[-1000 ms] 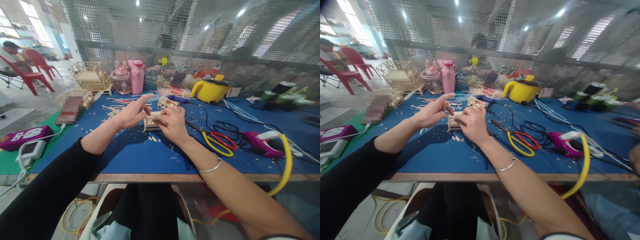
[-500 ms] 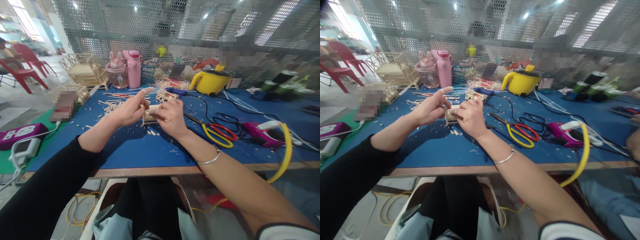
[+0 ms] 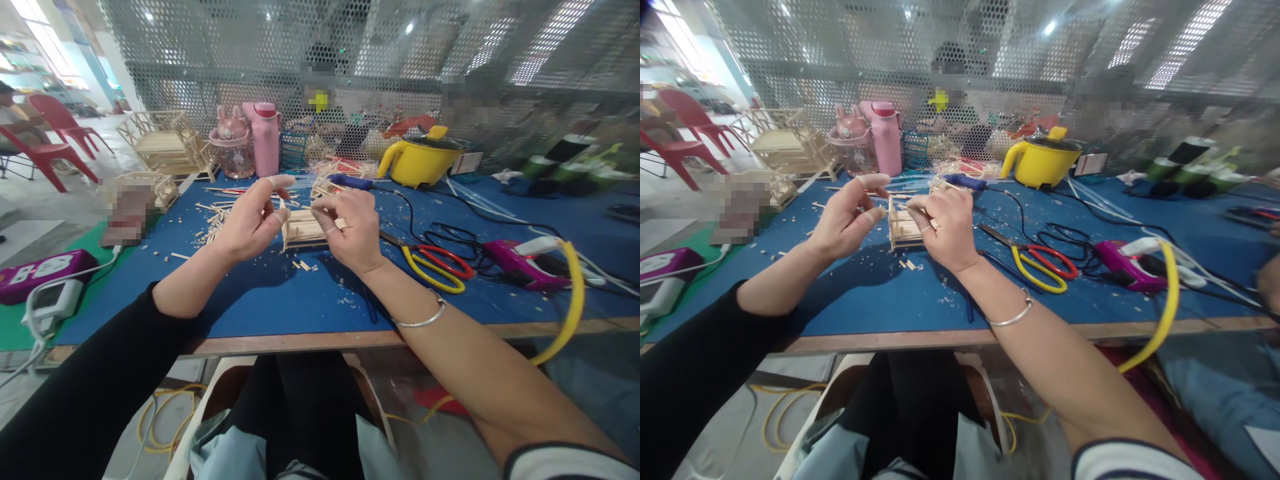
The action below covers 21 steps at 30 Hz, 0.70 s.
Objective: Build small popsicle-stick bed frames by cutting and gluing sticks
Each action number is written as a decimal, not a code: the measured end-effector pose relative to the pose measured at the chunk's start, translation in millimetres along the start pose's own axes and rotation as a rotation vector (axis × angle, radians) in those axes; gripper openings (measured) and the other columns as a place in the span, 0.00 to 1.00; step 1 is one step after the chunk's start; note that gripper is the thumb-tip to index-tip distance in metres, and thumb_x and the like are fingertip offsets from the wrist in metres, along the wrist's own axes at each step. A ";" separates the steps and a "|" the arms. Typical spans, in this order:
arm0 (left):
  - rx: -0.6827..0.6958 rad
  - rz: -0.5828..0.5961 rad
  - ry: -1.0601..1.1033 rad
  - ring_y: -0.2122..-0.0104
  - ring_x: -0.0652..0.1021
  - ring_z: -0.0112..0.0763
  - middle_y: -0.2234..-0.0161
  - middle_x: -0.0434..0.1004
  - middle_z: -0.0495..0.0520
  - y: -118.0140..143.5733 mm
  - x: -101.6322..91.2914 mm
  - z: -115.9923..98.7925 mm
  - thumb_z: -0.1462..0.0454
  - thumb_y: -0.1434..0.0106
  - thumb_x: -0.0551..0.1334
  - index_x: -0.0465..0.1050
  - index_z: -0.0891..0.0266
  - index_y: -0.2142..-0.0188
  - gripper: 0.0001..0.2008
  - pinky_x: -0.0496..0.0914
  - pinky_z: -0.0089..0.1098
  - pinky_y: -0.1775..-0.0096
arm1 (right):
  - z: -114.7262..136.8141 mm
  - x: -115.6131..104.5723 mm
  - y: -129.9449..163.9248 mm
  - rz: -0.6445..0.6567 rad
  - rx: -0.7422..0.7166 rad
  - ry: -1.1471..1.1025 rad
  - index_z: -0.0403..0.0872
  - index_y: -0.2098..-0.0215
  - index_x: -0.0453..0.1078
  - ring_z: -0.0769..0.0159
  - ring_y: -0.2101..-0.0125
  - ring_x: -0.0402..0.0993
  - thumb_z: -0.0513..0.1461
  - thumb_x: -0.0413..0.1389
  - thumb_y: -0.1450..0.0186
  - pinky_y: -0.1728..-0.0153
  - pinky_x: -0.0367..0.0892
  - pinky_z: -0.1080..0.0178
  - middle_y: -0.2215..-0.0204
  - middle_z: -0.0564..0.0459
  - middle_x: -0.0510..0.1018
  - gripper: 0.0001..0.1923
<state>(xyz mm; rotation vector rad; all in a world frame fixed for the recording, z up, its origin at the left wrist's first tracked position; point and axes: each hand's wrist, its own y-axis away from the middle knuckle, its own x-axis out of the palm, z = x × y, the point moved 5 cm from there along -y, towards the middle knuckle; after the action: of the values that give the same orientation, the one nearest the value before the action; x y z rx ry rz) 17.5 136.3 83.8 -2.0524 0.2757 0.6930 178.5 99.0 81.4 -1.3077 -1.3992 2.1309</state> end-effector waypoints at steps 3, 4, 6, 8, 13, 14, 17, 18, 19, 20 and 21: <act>-0.001 0.010 -0.060 0.73 0.69 0.26 0.67 0.75 0.52 2.4 0.5 -11.9 0.60 0.37 0.55 0.73 0.63 0.55 0.14 0.64 0.27 0.69 | 4.4 -6.2 -1.2 -0.028 0.000 -0.040 0.50 0.64 0.72 0.62 0.63 0.68 0.45 0.49 0.31 0.55 0.55 0.57 0.70 0.53 0.75 0.12; -0.003 0.041 -0.072 0.74 0.69 0.25 0.71 0.74 0.51 3.1 2.7 -14.8 0.59 0.36 0.55 0.75 0.63 0.59 0.14 0.63 0.26 0.70 | 5.8 -6.6 -1.1 -0.027 -0.010 -0.046 0.51 0.64 0.72 0.62 0.63 0.68 0.45 0.48 0.31 0.54 0.55 0.56 0.70 0.53 0.75 0.12; -0.017 0.092 -0.083 0.76 0.67 0.25 0.77 0.70 0.49 4.6 7.1 -18.0 0.58 0.36 0.56 0.76 0.63 0.66 0.13 0.61 0.26 0.72 | 7.6 -6.1 -0.7 -0.021 -0.031 -0.062 0.51 0.63 0.72 0.62 0.63 0.68 0.44 0.48 0.31 0.54 0.55 0.56 0.70 0.53 0.74 0.12; -0.043 0.110 -0.047 0.77 0.67 0.24 0.78 0.70 0.49 5.9 9.5 -18.4 0.57 0.37 0.56 0.75 0.64 0.69 0.14 0.60 0.26 0.73 | 7.4 -5.3 -0.3 -0.018 -0.040 -0.081 0.51 0.63 0.72 0.63 0.63 0.68 0.44 0.49 0.31 0.53 0.55 0.56 0.70 0.53 0.74 0.11; -0.109 0.013 0.154 0.75 0.69 0.25 0.73 0.75 0.51 7.9 6.4 -18.8 0.56 0.37 0.58 0.74 0.64 0.66 0.14 0.64 0.27 0.70 | 9.9 -5.4 2.4 -0.032 -0.036 -0.151 0.51 0.65 0.72 0.63 0.64 0.68 0.44 0.49 0.32 0.54 0.58 0.56 0.70 0.53 0.74 0.11; -0.114 -0.004 0.169 0.75 0.69 0.25 0.74 0.74 0.51 7.9 5.5 -19.6 0.56 0.37 0.58 0.73 0.64 0.68 0.13 0.64 0.27 0.70 | 11.9 -5.9 3.0 -0.032 -0.044 -0.175 0.51 0.65 0.72 0.64 0.64 0.68 0.44 0.50 0.32 0.54 0.59 0.56 0.70 0.54 0.74 0.11; -0.166 -0.045 0.217 0.75 0.68 0.23 0.76 0.72 0.49 6.8 1.9 -16.8 0.57 0.37 0.58 0.71 0.63 0.72 0.13 0.63 0.26 0.71 | 9.1 -8.3 -0.7 -0.006 -0.061 -0.281 0.52 0.59 0.71 0.65 0.64 0.70 0.45 0.52 0.33 0.57 0.62 0.58 0.66 0.53 0.75 0.09; -0.203 -0.083 0.249 0.76 0.68 0.23 0.76 0.71 0.49 6.3 -0.9 -12.9 0.57 0.38 0.58 0.71 0.63 0.72 0.12 0.63 0.26 0.72 | 0.4 -10.2 -5.2 -0.014 -0.037 -0.310 0.52 0.55 0.70 0.65 0.63 0.70 0.45 0.53 0.34 0.57 0.63 0.59 0.64 0.52 0.75 0.12; -0.246 -0.133 0.288 0.77 0.67 0.22 0.76 0.71 0.48 5.9 -4.3 -7.3 0.58 0.38 0.59 0.70 0.62 0.72 0.11 0.62 0.25 0.73 | -13.5 -12.3 -11.8 -0.031 0.005 -0.329 0.52 0.50 0.67 0.65 0.63 0.70 0.46 0.53 0.34 0.58 0.64 0.59 0.61 0.51 0.75 0.16; -0.293 -0.191 0.328 0.78 0.66 0.21 0.76 0.70 0.47 5.7 -8.0 -0.5 0.58 0.38 0.59 0.70 0.62 0.71 0.10 0.61 0.25 0.74 | -33.0 -15.0 -20.2 -0.072 0.070 -0.324 0.52 0.45 0.63 0.64 0.63 0.70 0.47 0.52 0.34 0.59 0.65 0.59 0.59 0.50 0.74 0.20; -0.337 -0.248 0.366 0.79 0.64 0.21 0.76 0.69 0.47 5.7 -11.3 6.8 0.59 0.39 0.59 0.69 0.61 0.71 0.08 0.60 0.25 0.76 | -56.2 -18.5 -29.6 -0.147 0.138 -0.307 0.52 0.43 0.60 0.64 0.64 0.70 0.47 0.48 0.32 0.61 0.65 0.58 0.59 0.50 0.74 0.21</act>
<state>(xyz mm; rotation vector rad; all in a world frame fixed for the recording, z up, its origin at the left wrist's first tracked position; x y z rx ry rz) 3.2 138.0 83.4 -2.4808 0.1110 0.2167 226.7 134.8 109.1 -0.8269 -1.3794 2.3499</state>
